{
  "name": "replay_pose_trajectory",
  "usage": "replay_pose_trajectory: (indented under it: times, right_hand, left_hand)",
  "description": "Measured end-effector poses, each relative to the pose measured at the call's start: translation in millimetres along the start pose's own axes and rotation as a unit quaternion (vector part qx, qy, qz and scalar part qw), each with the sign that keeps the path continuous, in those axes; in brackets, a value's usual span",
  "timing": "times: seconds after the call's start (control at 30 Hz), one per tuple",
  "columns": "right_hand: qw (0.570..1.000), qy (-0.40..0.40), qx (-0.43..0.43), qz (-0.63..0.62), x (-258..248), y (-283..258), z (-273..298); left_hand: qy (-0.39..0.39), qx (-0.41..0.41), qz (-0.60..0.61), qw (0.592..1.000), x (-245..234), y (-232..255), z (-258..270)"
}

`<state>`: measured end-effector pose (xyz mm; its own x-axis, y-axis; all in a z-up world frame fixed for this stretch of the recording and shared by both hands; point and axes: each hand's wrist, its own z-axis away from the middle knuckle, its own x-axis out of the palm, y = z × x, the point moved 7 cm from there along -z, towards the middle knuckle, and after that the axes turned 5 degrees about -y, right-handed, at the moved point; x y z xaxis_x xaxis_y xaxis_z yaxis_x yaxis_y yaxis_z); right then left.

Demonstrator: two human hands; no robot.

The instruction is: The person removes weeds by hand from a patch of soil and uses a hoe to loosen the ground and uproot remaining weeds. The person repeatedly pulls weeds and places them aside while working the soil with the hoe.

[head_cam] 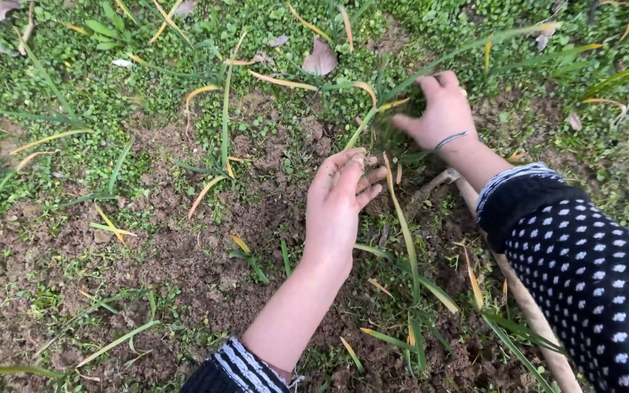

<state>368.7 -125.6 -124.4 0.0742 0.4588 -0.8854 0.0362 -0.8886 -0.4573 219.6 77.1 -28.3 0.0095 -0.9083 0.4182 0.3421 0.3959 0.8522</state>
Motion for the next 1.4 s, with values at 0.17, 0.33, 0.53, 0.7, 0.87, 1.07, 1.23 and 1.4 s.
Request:
replay_pose_trajectory:
  times: [0.17, 0.33, 0.53, 0.7, 0.87, 1.07, 1.23, 1.4]
  right_hand:
    - [0.994, 0.012, -0.05, 0.092, 42, 42, -16]
    - [0.995, -0.001, -0.082, 0.048, 24, 38, 0]
    - [0.971, -0.038, 0.092, -0.216, -65, -2, 49]
    - [0.986, -0.131, -0.107, -0.004, -72, -16, 49]
    - [0.954, -0.192, -0.221, 0.062, -31, -53, 58]
    - [0.939, -0.187, -0.254, 0.135, 19, -12, 50]
    - [0.971, -0.158, -0.171, 0.052, 28, 17, 47]
    - [0.988, -0.004, -0.023, -0.153, -48, 22, 46]
  left_hand:
    - [0.006, -0.004, -0.002, 1.0, -4, -4, -1]
    - [-0.001, 0.007, -0.008, 1.0, 0, 0, 0]
    - [-0.009, 0.023, -0.012, 1.0, 4, 5, 3]
    - [-0.009, 0.014, -0.036, 0.999, 4, 4, 6]
    - [-0.006, 0.016, -0.033, 0.999, 4, 0, 3]
    - [-0.003, 0.02, -0.032, 0.999, 0, 4, 2]
    - [-0.015, 0.02, -0.041, 0.999, 12, 8, 11]
    - [-0.012, 0.001, -0.059, 0.998, 13, 9, 14]
